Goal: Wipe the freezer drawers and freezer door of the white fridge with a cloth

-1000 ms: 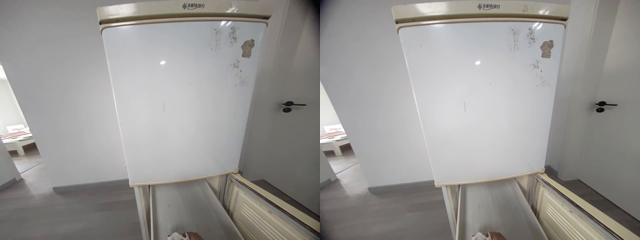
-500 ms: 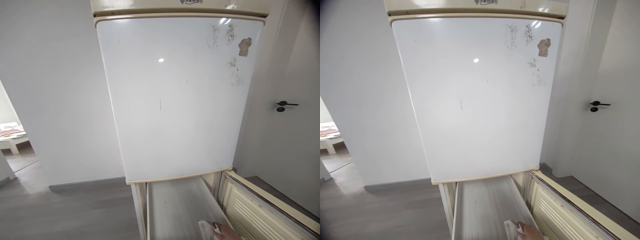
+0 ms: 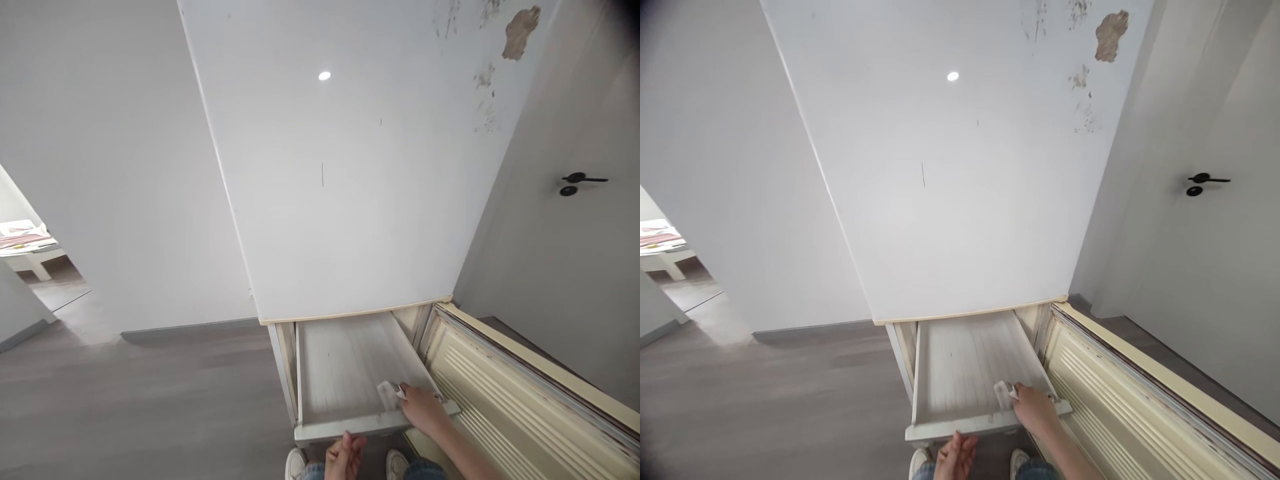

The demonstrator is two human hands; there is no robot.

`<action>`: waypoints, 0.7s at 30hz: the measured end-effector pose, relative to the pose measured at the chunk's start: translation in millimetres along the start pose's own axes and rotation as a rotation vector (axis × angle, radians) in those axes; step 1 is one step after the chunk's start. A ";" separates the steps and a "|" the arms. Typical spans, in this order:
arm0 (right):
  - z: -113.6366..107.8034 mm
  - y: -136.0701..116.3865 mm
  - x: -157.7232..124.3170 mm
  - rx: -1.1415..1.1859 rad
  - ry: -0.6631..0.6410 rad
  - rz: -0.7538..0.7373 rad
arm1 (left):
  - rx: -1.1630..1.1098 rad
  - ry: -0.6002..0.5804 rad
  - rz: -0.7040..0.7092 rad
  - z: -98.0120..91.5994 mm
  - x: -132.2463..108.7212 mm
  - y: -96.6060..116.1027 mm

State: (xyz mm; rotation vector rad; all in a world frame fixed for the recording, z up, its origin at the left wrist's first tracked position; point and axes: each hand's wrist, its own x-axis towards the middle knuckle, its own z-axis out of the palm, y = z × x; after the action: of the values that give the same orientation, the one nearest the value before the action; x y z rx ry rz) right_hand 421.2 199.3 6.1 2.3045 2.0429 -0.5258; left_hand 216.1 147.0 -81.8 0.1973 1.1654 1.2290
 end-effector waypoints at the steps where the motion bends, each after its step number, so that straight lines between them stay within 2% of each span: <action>1: -0.8 -7.5 -3.0 -0.018 -0.001 0.002 | 0.004 -0.102 0.004 -3.6 3.6 0.0; 3: -2.0 -21.4 -8.5 -0.043 -0.006 -0.001 | 0.018 -0.238 -0.005 -10.5 8.4 0.8; 4: -2.5 -28.0 -10.9 -0.044 0.003 0.001 | 0.026 -0.267 -0.007 -13.2 9.5 1.1; 10: 3.0 -75.6 -28.7 0.076 0.033 -0.034 | 0.029 -0.302 0.055 -18.0 9.0 -1.9; 15: 28.7 -122.9 -44.2 0.204 0.171 -0.178 | 0.010 -0.383 0.085 -19.1 8.8 -3.7; 18: 43.9 -143.2 -48.4 0.345 0.225 -0.266 | -0.012 -0.351 0.103 -19.7 9.1 -4.1; 21: 50.4 -155.5 -48.7 0.645 0.229 -0.278 | -0.019 -0.299 0.095 -18.8 8.5 -3.5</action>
State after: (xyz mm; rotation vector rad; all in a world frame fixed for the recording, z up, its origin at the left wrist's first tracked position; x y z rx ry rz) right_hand 254.5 163.2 3.5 2.4859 2.6344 -1.1275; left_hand 202.8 144.2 -97.6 0.4117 0.8924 1.2446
